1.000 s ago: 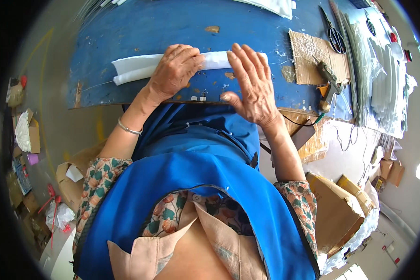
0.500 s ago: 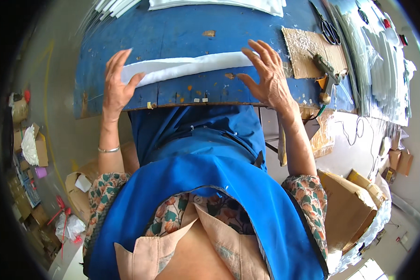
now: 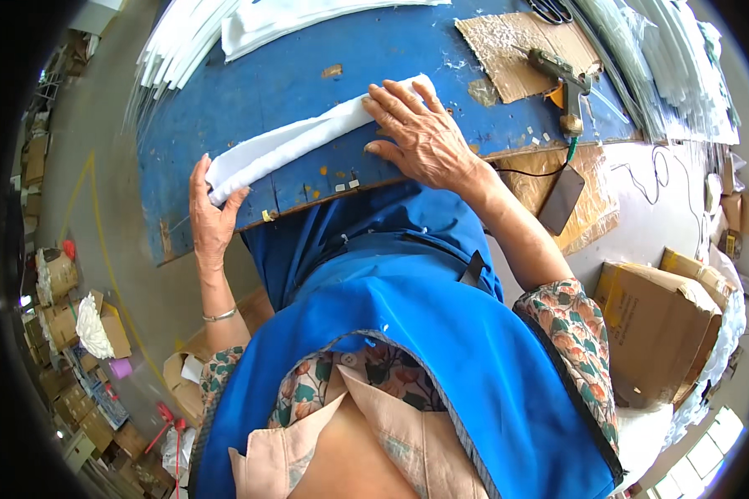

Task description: Applying hot glue to white foam strips and rolling them at a manufacturing workbench.

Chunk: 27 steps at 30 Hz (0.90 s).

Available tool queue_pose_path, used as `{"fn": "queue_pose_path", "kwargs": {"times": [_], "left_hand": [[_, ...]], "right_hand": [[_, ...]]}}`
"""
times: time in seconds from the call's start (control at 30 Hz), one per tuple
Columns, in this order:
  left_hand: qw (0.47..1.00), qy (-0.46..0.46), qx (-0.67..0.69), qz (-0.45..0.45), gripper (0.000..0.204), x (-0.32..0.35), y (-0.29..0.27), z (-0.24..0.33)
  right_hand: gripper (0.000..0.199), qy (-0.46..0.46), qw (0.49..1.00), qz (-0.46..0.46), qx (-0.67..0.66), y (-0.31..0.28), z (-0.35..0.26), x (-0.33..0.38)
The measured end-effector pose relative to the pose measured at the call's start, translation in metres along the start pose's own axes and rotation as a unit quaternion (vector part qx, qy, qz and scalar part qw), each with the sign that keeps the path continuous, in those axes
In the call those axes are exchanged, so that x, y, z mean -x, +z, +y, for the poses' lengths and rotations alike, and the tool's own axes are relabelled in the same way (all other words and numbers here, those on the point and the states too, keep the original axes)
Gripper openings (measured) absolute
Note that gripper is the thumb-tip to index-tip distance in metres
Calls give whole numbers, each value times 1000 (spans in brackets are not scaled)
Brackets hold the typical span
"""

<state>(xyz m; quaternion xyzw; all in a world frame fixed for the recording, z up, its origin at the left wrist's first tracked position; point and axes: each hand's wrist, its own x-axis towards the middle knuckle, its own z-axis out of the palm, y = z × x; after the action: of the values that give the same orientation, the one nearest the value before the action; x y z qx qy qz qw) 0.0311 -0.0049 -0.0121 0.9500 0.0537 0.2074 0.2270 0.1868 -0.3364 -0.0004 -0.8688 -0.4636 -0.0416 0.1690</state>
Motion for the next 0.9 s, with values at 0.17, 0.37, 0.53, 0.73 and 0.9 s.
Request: {"fn": "queue_pose_path", "kwargs": {"times": [0.17,0.37,0.53,0.73,0.9], "left_hand": [[992,-102,70,-1,82,2,-13,-7],[988,-128,92,-3,76,1,-6,-15],[975,-169,143,-29,72,-4,-9,-14],[977,-176,120,-28,70,-6,-21,22],[986,-134,96,-42,65,-3,-8,46]], "right_hand": [[59,5,998,62,0,-13,20,-4],[43,-15,998,61,-23,-6,37,-11],[35,-34,993,109,-23,1,39,-17],[41,-40,991,125,-12,-17,58,-25],[41,-19,992,121,11,-19,73,-19]]}}
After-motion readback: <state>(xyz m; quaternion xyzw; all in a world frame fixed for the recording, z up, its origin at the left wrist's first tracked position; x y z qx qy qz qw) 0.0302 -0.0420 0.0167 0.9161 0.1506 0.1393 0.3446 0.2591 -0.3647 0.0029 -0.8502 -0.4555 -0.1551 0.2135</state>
